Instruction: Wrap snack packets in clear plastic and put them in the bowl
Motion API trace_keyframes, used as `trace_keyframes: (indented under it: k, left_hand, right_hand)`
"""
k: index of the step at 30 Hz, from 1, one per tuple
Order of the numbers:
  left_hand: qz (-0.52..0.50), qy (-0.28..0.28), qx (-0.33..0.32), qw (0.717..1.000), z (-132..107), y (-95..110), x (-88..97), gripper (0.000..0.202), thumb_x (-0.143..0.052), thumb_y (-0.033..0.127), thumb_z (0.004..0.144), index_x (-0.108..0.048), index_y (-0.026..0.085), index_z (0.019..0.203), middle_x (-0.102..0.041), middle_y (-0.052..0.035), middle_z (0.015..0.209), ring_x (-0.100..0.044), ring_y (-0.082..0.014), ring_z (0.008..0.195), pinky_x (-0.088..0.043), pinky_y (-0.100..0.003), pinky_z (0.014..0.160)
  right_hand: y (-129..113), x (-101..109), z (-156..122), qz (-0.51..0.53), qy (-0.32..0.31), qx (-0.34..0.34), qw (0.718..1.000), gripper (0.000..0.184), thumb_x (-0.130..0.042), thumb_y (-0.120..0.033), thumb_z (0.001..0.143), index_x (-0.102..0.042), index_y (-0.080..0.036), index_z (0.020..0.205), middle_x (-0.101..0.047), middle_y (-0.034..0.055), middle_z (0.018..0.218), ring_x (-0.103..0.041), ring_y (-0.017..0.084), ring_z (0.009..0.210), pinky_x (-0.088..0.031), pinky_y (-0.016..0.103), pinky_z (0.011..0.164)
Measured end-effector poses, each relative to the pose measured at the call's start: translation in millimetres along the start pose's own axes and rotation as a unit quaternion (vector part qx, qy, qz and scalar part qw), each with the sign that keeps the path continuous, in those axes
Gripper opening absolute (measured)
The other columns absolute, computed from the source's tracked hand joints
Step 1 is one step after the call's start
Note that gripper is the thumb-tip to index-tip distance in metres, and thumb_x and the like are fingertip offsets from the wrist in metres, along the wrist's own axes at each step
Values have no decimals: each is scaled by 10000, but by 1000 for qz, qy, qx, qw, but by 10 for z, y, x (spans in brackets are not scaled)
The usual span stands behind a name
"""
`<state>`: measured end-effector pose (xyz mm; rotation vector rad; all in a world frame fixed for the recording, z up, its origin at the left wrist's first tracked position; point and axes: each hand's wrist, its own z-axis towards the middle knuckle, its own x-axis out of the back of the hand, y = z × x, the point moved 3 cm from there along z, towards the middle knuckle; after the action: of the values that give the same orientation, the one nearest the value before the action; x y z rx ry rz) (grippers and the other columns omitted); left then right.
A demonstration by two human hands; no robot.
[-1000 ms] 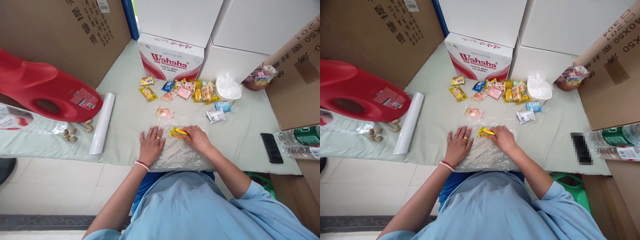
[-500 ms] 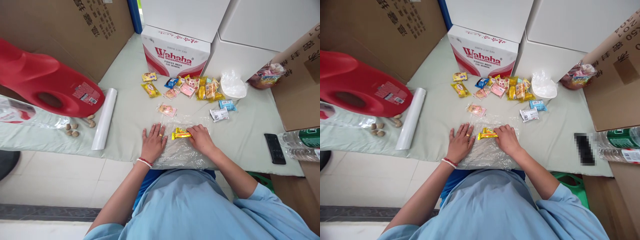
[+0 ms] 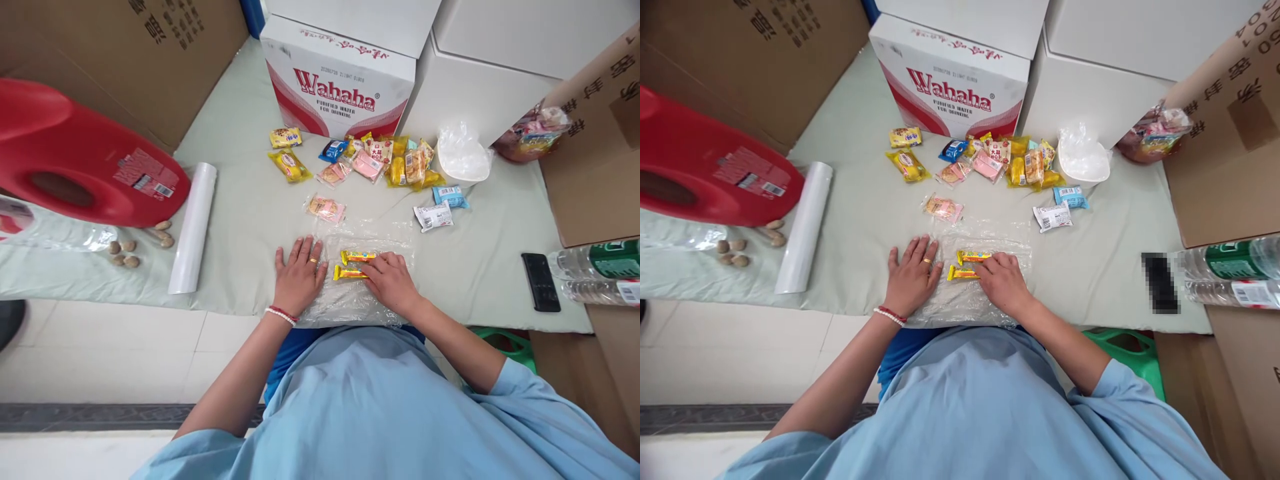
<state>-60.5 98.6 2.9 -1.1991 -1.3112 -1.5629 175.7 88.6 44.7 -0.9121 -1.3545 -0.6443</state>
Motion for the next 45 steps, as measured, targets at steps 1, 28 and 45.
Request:
trace_keyframes:
  k: [1, 28, 45]
  left_hand:
    - [0, -1, 1, 1000, 1, 1, 2, 585, -325, 444, 1091, -433, 219, 1620, -371, -131, 1717, -324, -328, 1603, -114, -699, 1294]
    - [-12, 9, -4, 1000, -2, -5, 55, 550, -371, 398, 1090, -465, 223, 1603, -422, -135, 1687, -378, -342, 1576, -122, -699, 1297]
    - [-18, 5, -14, 1000, -5, -34, 63, 546, -409, 385, 1084, -465, 228, 1605, -439, -139, 1675, -396, -352, 1567, -133, -695, 1295]
  right_hand:
    - [16, 7, 5, 1, 2, -9, 1000, 236, -595, -288, 1052, -726, -231, 1239, -721, 105, 1176, -500, 294, 1140, -346, 433, 921]
    - [1167, 416, 2177, -78, -22, -63, 995, 482, -375, -146, 1071, -583, -156, 1506, -516, 188, 1585, -413, 366, 1436, -290, 562, 1175]
    - [1862, 591, 2547, -19, 53, -262, 963, 344, -602, -416, 984, -753, -118, 1066, -731, 221, 1097, -630, 387, 1126, -498, 534, 973]
